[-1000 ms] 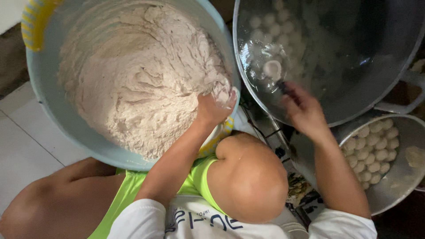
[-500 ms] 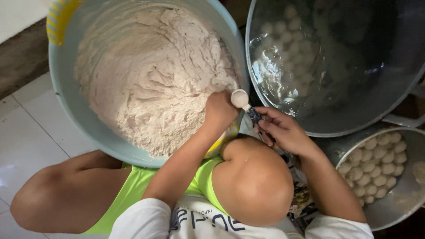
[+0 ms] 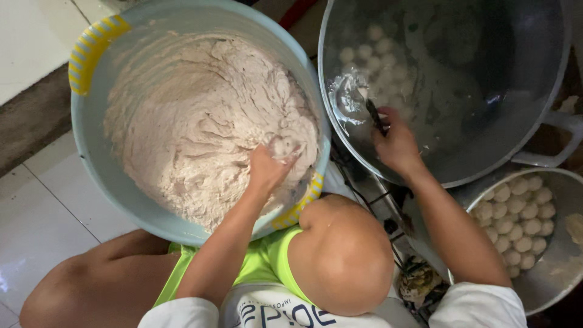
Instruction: The person scoops dough from a large bowl using a spoon and drops small portions into a pot of boiling water. The person repeats this action continuously, transferring dough from the bowl to the pot.
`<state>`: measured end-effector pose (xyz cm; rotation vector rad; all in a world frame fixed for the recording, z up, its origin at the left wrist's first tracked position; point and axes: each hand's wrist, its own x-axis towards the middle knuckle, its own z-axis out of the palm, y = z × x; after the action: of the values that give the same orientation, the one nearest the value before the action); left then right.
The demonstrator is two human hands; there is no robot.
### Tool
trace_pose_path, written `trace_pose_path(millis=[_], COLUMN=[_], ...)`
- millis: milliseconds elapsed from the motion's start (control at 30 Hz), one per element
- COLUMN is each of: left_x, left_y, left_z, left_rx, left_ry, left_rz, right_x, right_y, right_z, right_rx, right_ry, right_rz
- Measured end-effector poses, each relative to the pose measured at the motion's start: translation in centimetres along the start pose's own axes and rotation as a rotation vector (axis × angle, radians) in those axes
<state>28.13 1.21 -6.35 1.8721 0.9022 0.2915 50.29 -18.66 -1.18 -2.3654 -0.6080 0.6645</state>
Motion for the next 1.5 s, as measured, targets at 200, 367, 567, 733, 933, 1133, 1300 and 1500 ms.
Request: trace_pose_path(millis=[200, 367, 567, 733, 933, 1133, 1300, 1500], left_x=[0.5, 1.7, 1.3, 0.9, 1.2, 1.3, 1.1, 0.8], left_y=[1.3, 2.8, 3.8, 3.8, 3.9, 4.7, 4.7, 3.3], left_z=[2.0, 2.7, 2.7, 3.4, 4.5, 3.0, 2.6, 3.4], left_rx=[0.192, 0.223, 0.031, -0.155, 0.158, 0.477, 0.382, 0.112], left_ry=[-0.057, -0.057, 0.05, 0.048, -0.142, -0.079, -0.123, 0.014], left_rz=[0.073, 0.212, 0.359, 0.377, 0.12, 0.126, -0.027, 0.188], right_x=[0.5, -0.3, -5.6, -8.2, -8.9, -7.0, -5.2, -4.5], right_y=[0.0, 0.0, -1.5, -4.3, -7.0, -5.0, -2.2, -2.1], right_z=[-0.8, -2.6, -2.6, -1.3, -1.0, -1.8, -2.9, -3.9], right_rx=[0.002, 0.085, 0.521, 0.312, 0.19, 0.431, -0.011, -0.038], right_ry=[0.096, 0.121, -0.128, -0.327, -0.375, -0.386, -0.117, 0.016], right_rz=[-0.066, -0.137, 0.163, 0.075, -0.004, 0.264, 0.068, 0.0])
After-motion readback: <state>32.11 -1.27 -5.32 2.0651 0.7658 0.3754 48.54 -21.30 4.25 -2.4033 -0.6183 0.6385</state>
